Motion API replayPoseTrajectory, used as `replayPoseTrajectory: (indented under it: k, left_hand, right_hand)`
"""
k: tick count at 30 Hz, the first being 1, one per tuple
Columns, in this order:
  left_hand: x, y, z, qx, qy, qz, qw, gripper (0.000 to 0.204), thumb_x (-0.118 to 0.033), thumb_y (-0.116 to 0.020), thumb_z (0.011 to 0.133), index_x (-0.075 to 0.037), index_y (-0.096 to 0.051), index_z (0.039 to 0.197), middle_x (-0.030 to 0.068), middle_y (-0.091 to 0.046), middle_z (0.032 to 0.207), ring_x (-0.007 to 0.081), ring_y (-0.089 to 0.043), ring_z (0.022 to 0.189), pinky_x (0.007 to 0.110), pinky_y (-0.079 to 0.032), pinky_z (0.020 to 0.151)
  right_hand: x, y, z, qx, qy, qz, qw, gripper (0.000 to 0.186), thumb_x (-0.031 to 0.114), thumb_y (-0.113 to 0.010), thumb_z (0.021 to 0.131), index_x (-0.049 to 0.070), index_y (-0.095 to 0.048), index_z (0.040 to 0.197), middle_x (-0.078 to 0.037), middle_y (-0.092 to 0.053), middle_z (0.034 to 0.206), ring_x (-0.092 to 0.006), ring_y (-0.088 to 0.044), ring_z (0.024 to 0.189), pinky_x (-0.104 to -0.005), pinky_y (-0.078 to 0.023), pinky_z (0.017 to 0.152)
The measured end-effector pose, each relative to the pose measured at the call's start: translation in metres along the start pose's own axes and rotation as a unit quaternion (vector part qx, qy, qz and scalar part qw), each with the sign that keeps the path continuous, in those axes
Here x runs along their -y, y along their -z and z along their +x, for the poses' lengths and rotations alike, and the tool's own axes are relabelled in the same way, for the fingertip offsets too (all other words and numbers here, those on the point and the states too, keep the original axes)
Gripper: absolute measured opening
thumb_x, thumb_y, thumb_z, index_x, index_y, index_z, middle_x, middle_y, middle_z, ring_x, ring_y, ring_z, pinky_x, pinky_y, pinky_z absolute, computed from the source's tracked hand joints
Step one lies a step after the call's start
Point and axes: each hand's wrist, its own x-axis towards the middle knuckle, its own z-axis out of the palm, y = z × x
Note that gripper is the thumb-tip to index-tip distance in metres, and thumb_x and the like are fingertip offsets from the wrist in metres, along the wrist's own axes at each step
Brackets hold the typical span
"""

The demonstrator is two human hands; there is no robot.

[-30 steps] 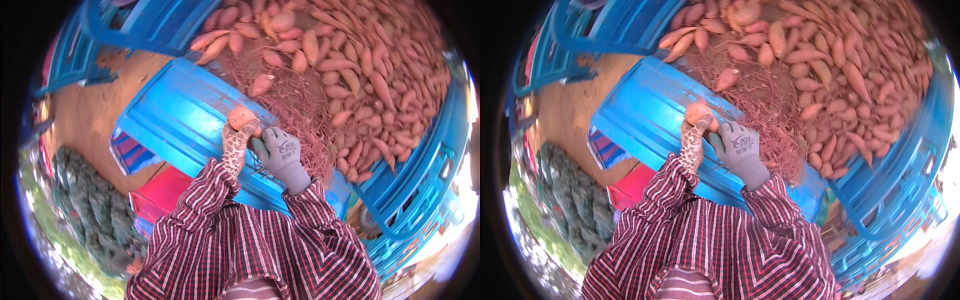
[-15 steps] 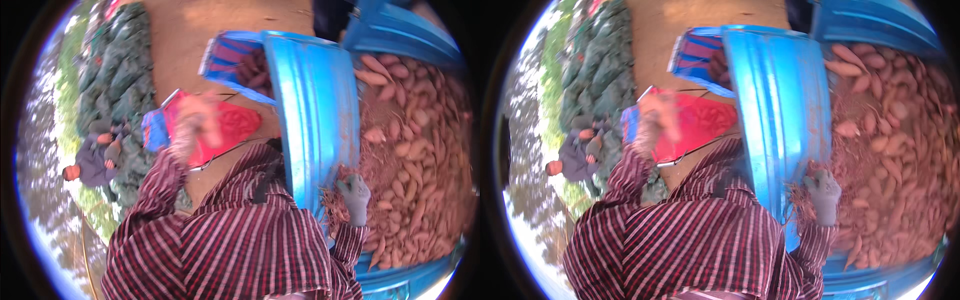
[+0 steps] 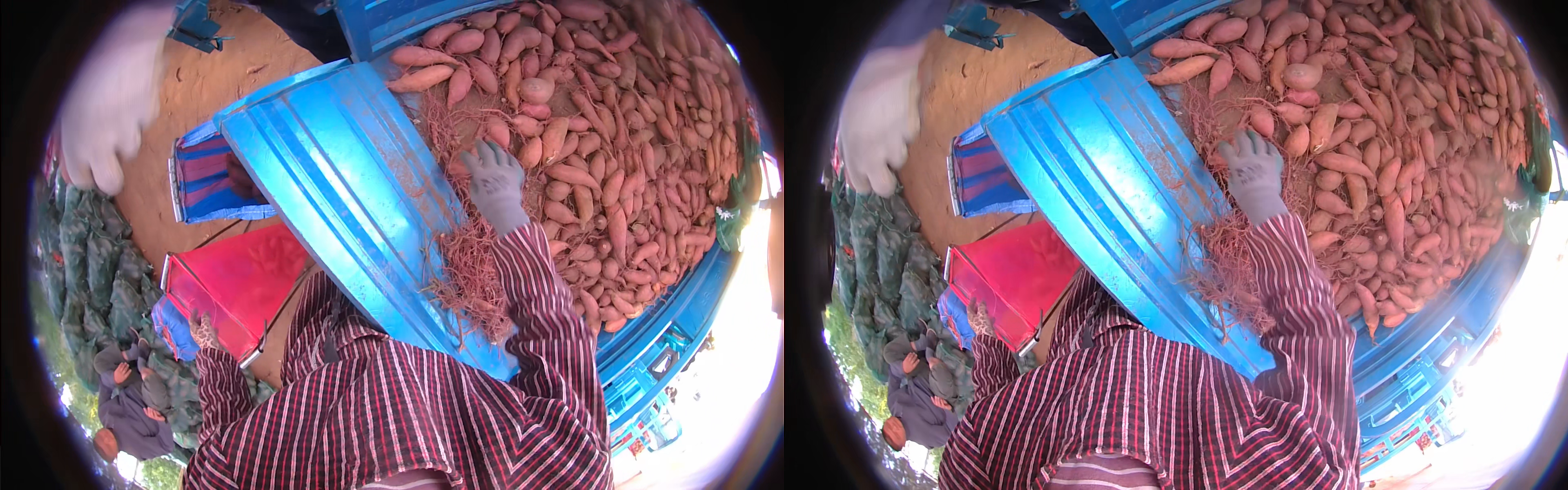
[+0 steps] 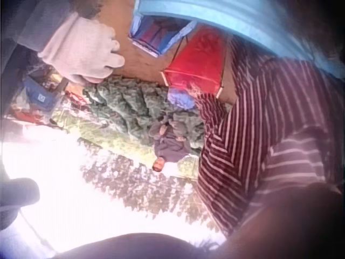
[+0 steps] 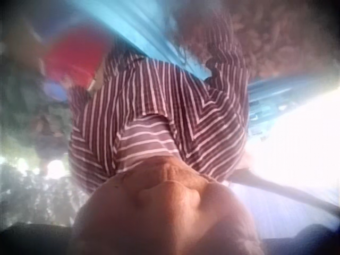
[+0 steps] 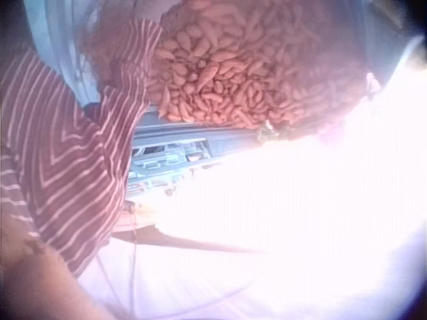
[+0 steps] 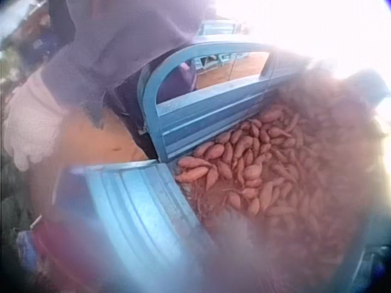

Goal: The person sorts sweet potatoes by hand, removing attached roots and transferring them from a blue truck bed into a red crate. The worker repeatedly picks up tubers, cleans off debris, and places them into the crate while another person assists in the background.

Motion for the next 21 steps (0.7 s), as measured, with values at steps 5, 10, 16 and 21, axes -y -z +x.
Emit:
replayPoseTrajectory:
  k: [5, 10, 16, 21]
  left_hand:
    - [-0.215, -0.041, -0.113, 0.091, -0.31, -0.092, 0.942, 0.042, -0.022, -0.065, 0.094, -0.003, -0.056, 0.131, 0.0097, -0.062, 0.119, 0.02, -0.062, 0.102, 0.033, -0.052, 0.087]
    - [-0.351, -0.107, -0.267, 0.299, -0.464, -0.09, 0.829, 0.037, -0.009, -0.069, 0.085, -0.002, -0.063, 0.121, 0.012, -0.065, 0.119, 0.0216, -0.065, 0.099, 0.034, -0.052, 0.089]
    - [-0.407, -0.257, -0.369, 0.387, -0.614, 0.12, 0.677, 0.061, -0.029, -0.077, 0.078, -0.003, -0.058, 0.13, 0.0177, -0.06, 0.127, 0.0316, -0.06, 0.114, 0.042, -0.049, 0.096]
    - [-0.394, -0.295, -0.395, 0.419, -0.57, 0.083, 0.702, 0.071, -0.03, -0.083, 0.07, -0.006, -0.056, 0.131, 0.0176, -0.061, 0.12, 0.0347, -0.059, 0.113, 0.045, -0.048, 0.094]
  right_hand:
    - [-0.003, -0.034, 0.028, 0.058, -0.013, 0.099, 0.993, 0.038, 0.03, -0.067, 0.079, 0.018, -0.063, 0.115, -0.005, -0.058, 0.13, -0.0225, -0.05, 0.127, -0.0474, -0.038, 0.102]
    - [-0.004, -0.006, -0.011, -0.071, -0.355, 0.641, 0.677, 0.031, 0.026, -0.053, 0.097, 0.005, -0.063, 0.118, -0.005, -0.065, 0.101, -0.0158, -0.061, 0.094, -0.0292, -0.047, 0.088]
    - [0.039, 0.044, -0.064, -0.157, -0.291, 0.896, 0.296, 0.044, 0.033, -0.049, 0.098, -0.003, -0.056, 0.122, -0.009, -0.062, 0.111, -0.0193, -0.06, 0.1, -0.033, -0.046, 0.094]
    - [0.064, 0.044, -0.071, -0.197, -0.264, 0.895, 0.302, 0.052, 0.033, -0.047, 0.101, 0.001, -0.043, 0.141, -0.012, -0.052, 0.136, -0.0241, -0.051, 0.124, -0.0378, -0.039, 0.107]
